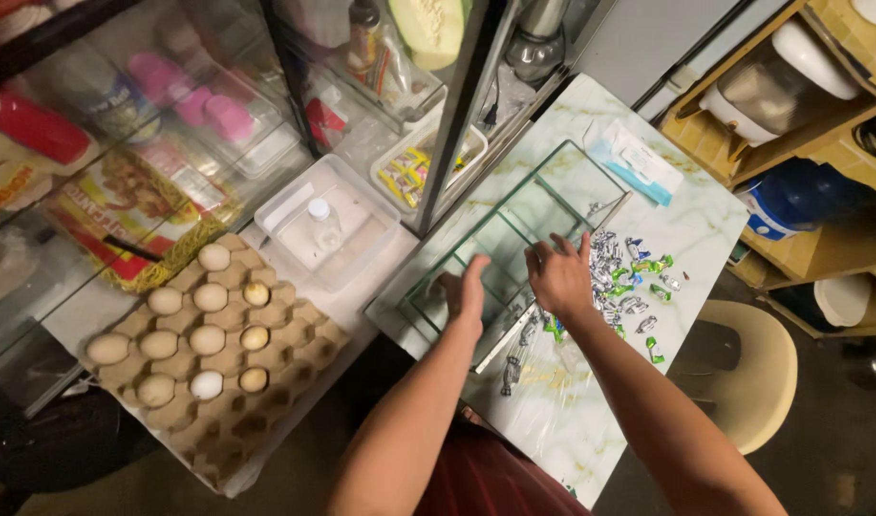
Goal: The person picks up wrapped candies from a pile on a table and places them into a glass display case. The person handles the candies one by one, arranging them in the compartments of the case.
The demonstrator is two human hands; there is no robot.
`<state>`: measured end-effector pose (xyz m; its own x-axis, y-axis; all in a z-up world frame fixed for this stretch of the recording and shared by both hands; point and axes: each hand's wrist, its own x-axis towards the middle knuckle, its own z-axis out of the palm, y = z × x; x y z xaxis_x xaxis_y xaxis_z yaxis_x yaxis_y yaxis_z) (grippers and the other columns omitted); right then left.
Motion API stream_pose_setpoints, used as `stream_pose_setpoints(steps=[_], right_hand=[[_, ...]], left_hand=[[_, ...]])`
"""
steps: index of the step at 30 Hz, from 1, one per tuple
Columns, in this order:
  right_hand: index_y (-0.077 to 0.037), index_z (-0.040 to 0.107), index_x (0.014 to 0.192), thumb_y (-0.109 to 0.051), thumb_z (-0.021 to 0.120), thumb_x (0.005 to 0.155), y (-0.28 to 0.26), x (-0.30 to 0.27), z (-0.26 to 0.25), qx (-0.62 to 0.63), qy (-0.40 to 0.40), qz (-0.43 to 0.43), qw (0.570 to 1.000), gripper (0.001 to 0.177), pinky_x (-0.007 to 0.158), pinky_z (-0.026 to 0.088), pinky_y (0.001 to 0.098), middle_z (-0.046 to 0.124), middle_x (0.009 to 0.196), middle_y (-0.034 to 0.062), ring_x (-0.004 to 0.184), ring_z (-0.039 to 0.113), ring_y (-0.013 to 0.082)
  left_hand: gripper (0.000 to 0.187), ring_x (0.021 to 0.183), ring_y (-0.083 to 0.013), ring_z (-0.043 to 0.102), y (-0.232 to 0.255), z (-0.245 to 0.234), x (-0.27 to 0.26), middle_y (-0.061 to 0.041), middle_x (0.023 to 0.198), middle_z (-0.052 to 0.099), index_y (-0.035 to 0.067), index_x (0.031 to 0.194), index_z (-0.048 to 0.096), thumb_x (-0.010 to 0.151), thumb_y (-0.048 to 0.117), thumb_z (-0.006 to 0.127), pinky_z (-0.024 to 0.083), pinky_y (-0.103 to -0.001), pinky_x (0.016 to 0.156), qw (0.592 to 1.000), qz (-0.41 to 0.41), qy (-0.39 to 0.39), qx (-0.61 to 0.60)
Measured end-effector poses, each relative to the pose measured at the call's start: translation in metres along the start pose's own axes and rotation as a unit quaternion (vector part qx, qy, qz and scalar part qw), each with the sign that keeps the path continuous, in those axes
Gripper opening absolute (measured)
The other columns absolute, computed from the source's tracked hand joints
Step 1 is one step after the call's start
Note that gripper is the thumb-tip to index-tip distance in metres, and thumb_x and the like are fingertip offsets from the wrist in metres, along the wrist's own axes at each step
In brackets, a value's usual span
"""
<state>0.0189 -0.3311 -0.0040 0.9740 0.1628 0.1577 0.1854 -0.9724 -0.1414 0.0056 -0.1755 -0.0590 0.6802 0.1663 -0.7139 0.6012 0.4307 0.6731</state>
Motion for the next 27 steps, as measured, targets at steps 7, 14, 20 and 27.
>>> stream_pose_setpoints(steps=[7, 14, 20, 27], right_hand=[[-0.006, 0.074, 0.106, -0.032, 0.054, 0.102, -0.003, 0.0, -0.004, 0.018, 0.019, 0.002, 1.0, 0.033, 0.122, 0.016, 0.0626, 0.074, 0.11, 0.0193, 0.131, 0.056, 0.0332], [-0.006, 0.073, 0.104, -0.031, 0.053, 0.103, -0.001, 0.0, -0.004, 0.011, 0.023, -0.009, 1.0, 0.032, 0.121, 0.017, 0.0633, 0.073, 0.111, 0.0208, 0.127, 0.058, 0.0343], [-0.006, 0.073, 0.104, -0.031, 0.052, 0.103, -0.002, -0.002, -0.003, 0.018, 0.006, 0.007, 1.0, 0.033, 0.123, 0.015, 0.0623, 0.074, 0.107, 0.0197, 0.127, 0.059, 0.034], [-0.006, 0.072, 0.104, -0.031, 0.053, 0.103, -0.001, -0.001, 0.001, 0.031, 0.009, 0.014, 0.999, 0.032, 0.122, 0.015, 0.0625, 0.074, 0.108, 0.0198, 0.124, 0.06, 0.0334]], left_hand=[[0.116, 0.146, -0.0334, 0.041, 0.015, 0.003, -0.003, -0.027, 0.161, 0.034, -0.012, 0.151, 0.03, 0.064, 0.05, 0.076, 0.034, -0.048, 0.116, 0.999, -0.043, 0.028, 0.005], [0.128, 0.152, -0.0328, 0.029, 0.015, 0.01, -0.047, -0.026, 0.167, 0.018, -0.005, 0.16, 0.008, 0.068, 0.052, 0.076, 0.029, -0.038, 0.12, 1.0, 0.008, 0.014, -0.017], [0.129, 0.154, -0.0322, 0.026, 0.01, 0.017, -0.031, -0.03, 0.166, 0.018, -0.012, 0.157, 0.008, 0.068, 0.051, 0.078, 0.025, -0.036, 0.122, 0.994, 0.09, 0.05, 0.024], [0.115, 0.142, -0.0363, 0.044, 0.0, 0.008, -0.007, -0.033, 0.151, 0.042, -0.019, 0.143, 0.032, 0.067, 0.058, 0.073, 0.035, -0.041, 0.116, 0.997, -0.025, -0.018, 0.067]])
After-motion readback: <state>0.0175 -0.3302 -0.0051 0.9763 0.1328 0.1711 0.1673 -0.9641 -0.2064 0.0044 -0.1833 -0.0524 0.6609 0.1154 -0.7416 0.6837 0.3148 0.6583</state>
